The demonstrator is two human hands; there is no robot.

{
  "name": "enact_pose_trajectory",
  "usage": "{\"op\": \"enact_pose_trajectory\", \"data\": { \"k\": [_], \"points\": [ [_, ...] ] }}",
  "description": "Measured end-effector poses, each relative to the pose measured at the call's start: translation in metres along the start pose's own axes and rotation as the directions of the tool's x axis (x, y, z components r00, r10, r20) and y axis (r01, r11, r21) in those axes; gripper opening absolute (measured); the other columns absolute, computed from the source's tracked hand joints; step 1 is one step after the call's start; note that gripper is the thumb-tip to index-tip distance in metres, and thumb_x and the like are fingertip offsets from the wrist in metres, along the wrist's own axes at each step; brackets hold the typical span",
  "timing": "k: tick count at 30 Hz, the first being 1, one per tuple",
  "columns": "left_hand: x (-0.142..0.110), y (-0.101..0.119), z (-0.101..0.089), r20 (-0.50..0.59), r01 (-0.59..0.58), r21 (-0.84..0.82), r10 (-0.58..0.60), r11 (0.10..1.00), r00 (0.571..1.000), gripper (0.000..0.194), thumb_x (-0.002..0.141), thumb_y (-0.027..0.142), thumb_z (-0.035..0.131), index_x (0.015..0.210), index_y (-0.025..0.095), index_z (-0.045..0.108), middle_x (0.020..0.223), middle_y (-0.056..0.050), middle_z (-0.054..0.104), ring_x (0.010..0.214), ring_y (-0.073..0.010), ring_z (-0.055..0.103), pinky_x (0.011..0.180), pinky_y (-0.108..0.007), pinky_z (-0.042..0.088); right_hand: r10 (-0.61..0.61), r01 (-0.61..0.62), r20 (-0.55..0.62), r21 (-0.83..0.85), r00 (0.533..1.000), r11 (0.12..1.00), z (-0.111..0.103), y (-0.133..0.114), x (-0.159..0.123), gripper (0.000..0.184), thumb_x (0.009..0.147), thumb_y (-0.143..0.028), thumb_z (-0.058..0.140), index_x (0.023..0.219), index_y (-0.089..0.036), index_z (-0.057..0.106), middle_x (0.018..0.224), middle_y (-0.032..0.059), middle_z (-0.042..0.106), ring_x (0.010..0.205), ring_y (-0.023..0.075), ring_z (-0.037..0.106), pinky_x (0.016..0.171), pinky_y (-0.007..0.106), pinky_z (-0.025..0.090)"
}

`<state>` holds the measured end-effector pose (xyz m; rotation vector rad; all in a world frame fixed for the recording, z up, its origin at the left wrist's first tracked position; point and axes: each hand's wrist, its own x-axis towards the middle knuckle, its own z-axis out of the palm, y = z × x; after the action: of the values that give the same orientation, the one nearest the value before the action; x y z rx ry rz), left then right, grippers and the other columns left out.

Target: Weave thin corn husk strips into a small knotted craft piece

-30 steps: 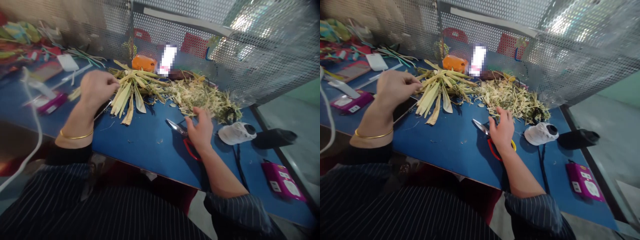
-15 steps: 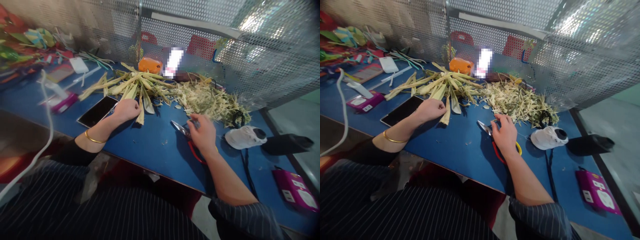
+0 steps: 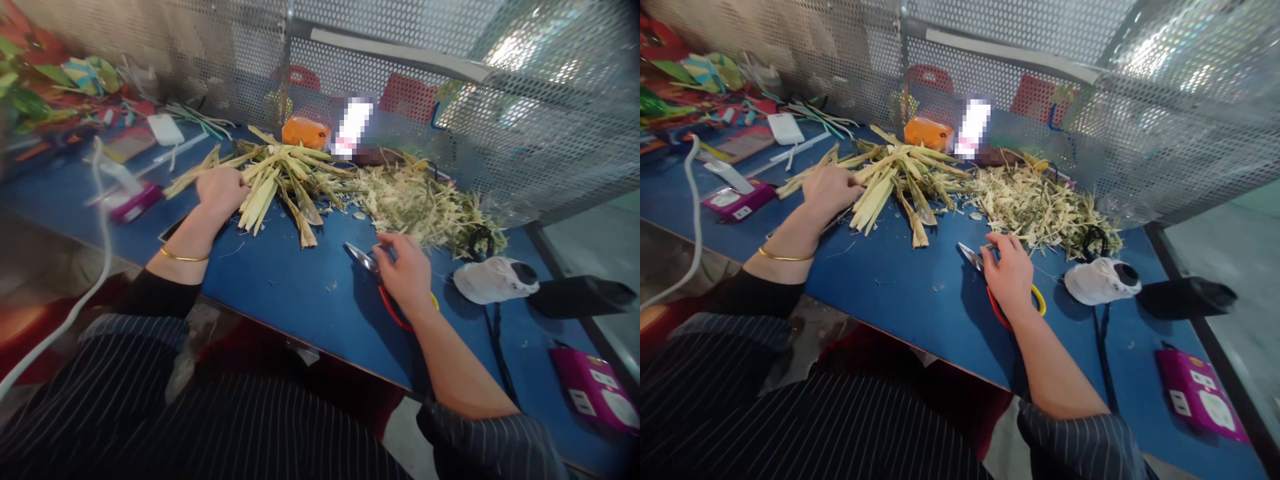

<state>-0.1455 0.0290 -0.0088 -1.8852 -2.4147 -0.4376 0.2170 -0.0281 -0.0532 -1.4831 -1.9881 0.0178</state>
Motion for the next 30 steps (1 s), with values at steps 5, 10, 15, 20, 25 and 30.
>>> {"op": "enact_pose_trajectory", "data": {
  "k": [5,10,15,20,25,30],
  "points": [
    [0.005,0.006,0.015,0.110,-0.006,0.014,0.004,1.000,0.994,0.036,0.075,0.036,0.058,0.096,0.011,0.074,0.096,-0.019,0.069,0.094,-0.0343,0.060,0.076,-0.042,0.044,0.013,-0.013,0.020,-0.009,1.000,1.000,0.001,0.001,-0.001,0.024,0.084,-0.028,0.057,0.104,-0.019,0.066,0.099,0.0096,0.068,0.094,0.0262,0.064,0.082,0.040,0.050],
    [0.010,0.003,0.019,0.130,0.017,-0.017,-0.015,1.000,0.991,0.035,0.075,0.035,0.057,0.095,0.011,0.073,0.099,-0.020,0.068,0.095,-0.0340,0.060,0.081,-0.042,0.045,0.010,-0.010,0.031,0.001,0.999,1.000,0.001,0.001,-0.001,0.024,0.084,-0.029,0.056,0.104,-0.020,0.066,0.100,0.0094,0.068,0.093,0.0258,0.064,0.082,0.039,0.049],
    [0.005,0.003,0.015,0.163,-0.021,-0.136,0.043,0.990,0.986,0.025,0.069,0.024,0.061,0.088,0.014,0.073,0.095,-0.017,0.068,0.093,-0.0321,0.060,0.081,-0.042,0.044,0.021,-0.020,0.060,-0.012,0.998,1.000,0.001,0.001,-0.001,0.025,0.085,-0.029,0.056,0.105,-0.019,0.066,0.100,0.0095,0.068,0.094,0.0256,0.064,0.082,0.039,0.049],
    [0.006,0.004,0.016,-0.001,0.033,-0.215,-0.034,0.976,0.999,0.039,0.069,0.020,0.057,0.105,0.018,0.071,0.104,-0.012,0.069,0.098,-0.0298,0.060,0.085,-0.040,0.044,0.015,-0.014,0.083,-0.014,0.996,1.000,0.001,0.000,-0.001,0.026,0.085,-0.029,0.056,0.106,-0.018,0.066,0.101,0.0097,0.068,0.096,0.0259,0.064,0.083,0.039,0.049],
    [0.013,0.000,0.019,-0.120,0.041,-0.480,-0.112,0.876,0.986,0.034,0.077,0.024,0.053,0.106,0.017,0.069,0.092,-0.006,0.071,0.083,-0.0198,0.065,0.076,-0.032,0.048,0.024,-0.023,0.103,-0.013,0.994,1.000,0.001,0.000,-0.001,0.026,0.085,-0.030,0.056,0.107,-0.017,0.066,0.101,0.0091,0.068,0.096,0.0258,0.064,0.082,0.038,0.049],
    [0.009,-0.001,0.011,0.099,0.177,-0.805,-0.165,0.566,0.981,0.037,0.073,0.027,0.062,0.108,0.014,0.064,0.081,0.000,0.069,0.067,-0.0114,0.061,0.065,-0.030,0.046,0.018,-0.016,0.111,-0.019,0.994,1.000,0.002,0.000,-0.001,0.025,0.085,-0.029,0.057,0.105,-0.017,0.066,0.100,0.0090,0.068,0.096,0.0259,0.064,0.082,0.038,0.048]
  ]
}}
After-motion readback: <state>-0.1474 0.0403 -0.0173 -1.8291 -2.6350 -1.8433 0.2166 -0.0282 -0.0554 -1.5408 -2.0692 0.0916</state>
